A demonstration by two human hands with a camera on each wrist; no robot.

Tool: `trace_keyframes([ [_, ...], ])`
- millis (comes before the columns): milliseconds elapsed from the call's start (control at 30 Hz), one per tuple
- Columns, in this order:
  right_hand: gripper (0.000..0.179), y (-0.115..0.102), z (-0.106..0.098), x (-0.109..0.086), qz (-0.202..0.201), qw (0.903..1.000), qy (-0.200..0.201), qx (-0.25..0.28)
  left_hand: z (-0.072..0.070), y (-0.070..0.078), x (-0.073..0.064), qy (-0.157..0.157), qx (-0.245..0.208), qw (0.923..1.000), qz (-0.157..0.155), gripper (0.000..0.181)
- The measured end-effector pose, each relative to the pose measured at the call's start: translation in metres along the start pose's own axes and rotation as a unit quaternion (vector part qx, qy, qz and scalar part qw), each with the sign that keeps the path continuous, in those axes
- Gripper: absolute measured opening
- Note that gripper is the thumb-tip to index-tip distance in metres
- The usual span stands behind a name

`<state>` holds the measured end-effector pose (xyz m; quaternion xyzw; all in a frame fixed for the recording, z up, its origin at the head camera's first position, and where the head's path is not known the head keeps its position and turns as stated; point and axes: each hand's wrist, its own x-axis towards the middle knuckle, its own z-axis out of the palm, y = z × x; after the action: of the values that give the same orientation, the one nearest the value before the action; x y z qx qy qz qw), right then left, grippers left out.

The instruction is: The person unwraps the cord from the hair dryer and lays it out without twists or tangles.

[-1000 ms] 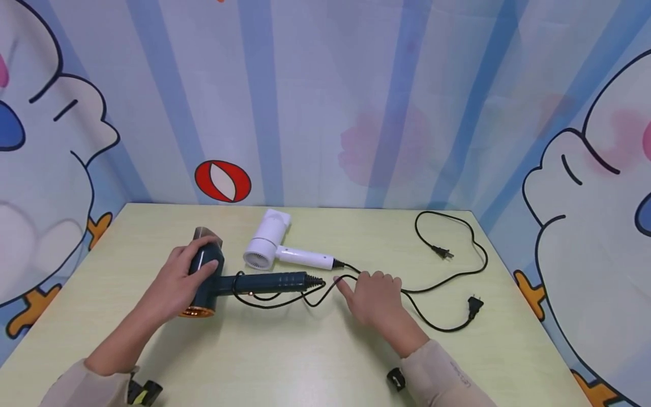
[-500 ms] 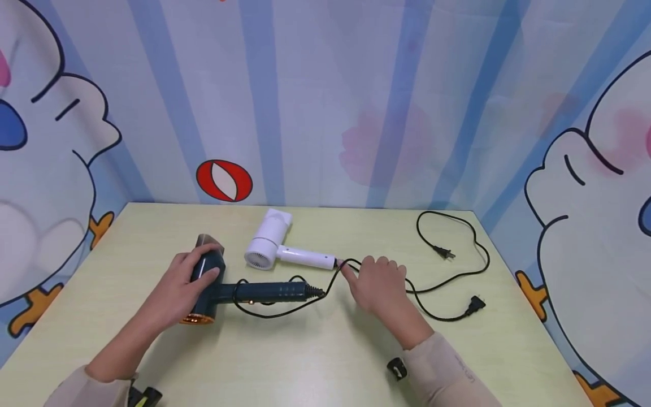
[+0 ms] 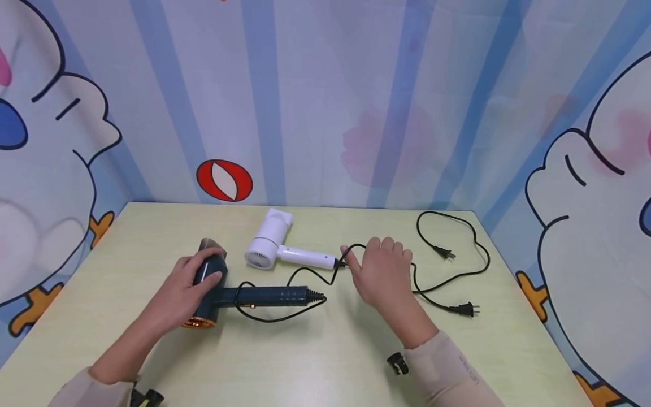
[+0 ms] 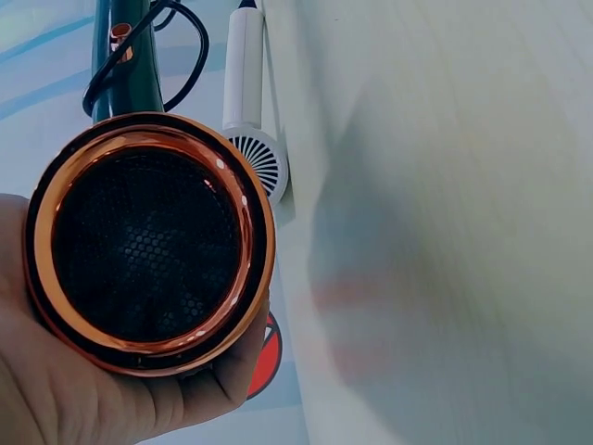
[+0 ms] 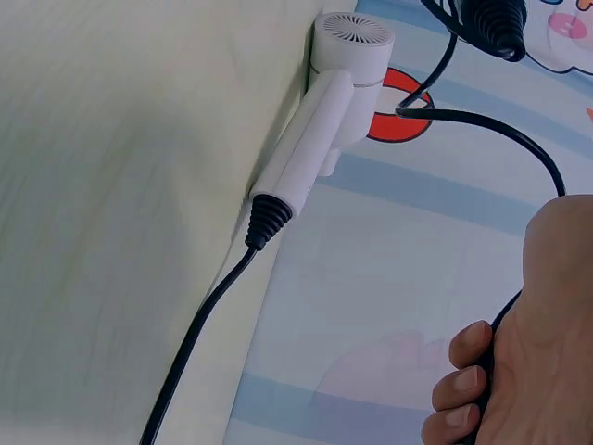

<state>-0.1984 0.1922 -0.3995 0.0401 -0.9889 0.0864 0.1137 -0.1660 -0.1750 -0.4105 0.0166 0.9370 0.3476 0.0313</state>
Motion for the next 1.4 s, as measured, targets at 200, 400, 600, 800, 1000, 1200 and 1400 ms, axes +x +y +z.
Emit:
trace_keyframes([
  [200,0.065,0.000,0.003,-0.003,-0.030,0.9976,0.062,-0.006,0.000,-0.001,0.000,-0.002,0.000,1.0000,0.002,0.052],
  [400,0.058,0.000,0.000,-0.008,-0.064,0.9901,0.124,-0.012,-0.001,-0.002,-0.001,-0.002,0.001,1.0000,0.003,0.052],
  [600,0.055,-0.001,-0.014,-0.013,-0.064,0.9886,0.135,0.012,0.000,-0.002,0.001,0.003,0.008,1.0000,-0.001,0.052],
  [800,0.052,-0.007,-0.035,-0.023,-0.072,0.9875,0.134,0.040,0.001,-0.003,0.003,0.011,0.024,0.9996,-0.010,0.053],
  [1000,0.052,-0.010,-0.049,-0.035,-0.095,0.9810,0.164,0.043,0.001,-0.006,0.005,0.015,0.031,0.9993,-0.014,0.054],
  [1200,0.054,-0.010,-0.051,-0.041,-0.100,0.9807,0.161,0.048,0.002,-0.008,0.007,0.018,0.036,0.9991,-0.015,0.054],
  [1400,0.055,-0.009,-0.051,-0.048,-0.106,0.9827,0.144,0.048,0.003,-0.011,0.010,0.021,0.033,0.9991,-0.016,0.055],
])
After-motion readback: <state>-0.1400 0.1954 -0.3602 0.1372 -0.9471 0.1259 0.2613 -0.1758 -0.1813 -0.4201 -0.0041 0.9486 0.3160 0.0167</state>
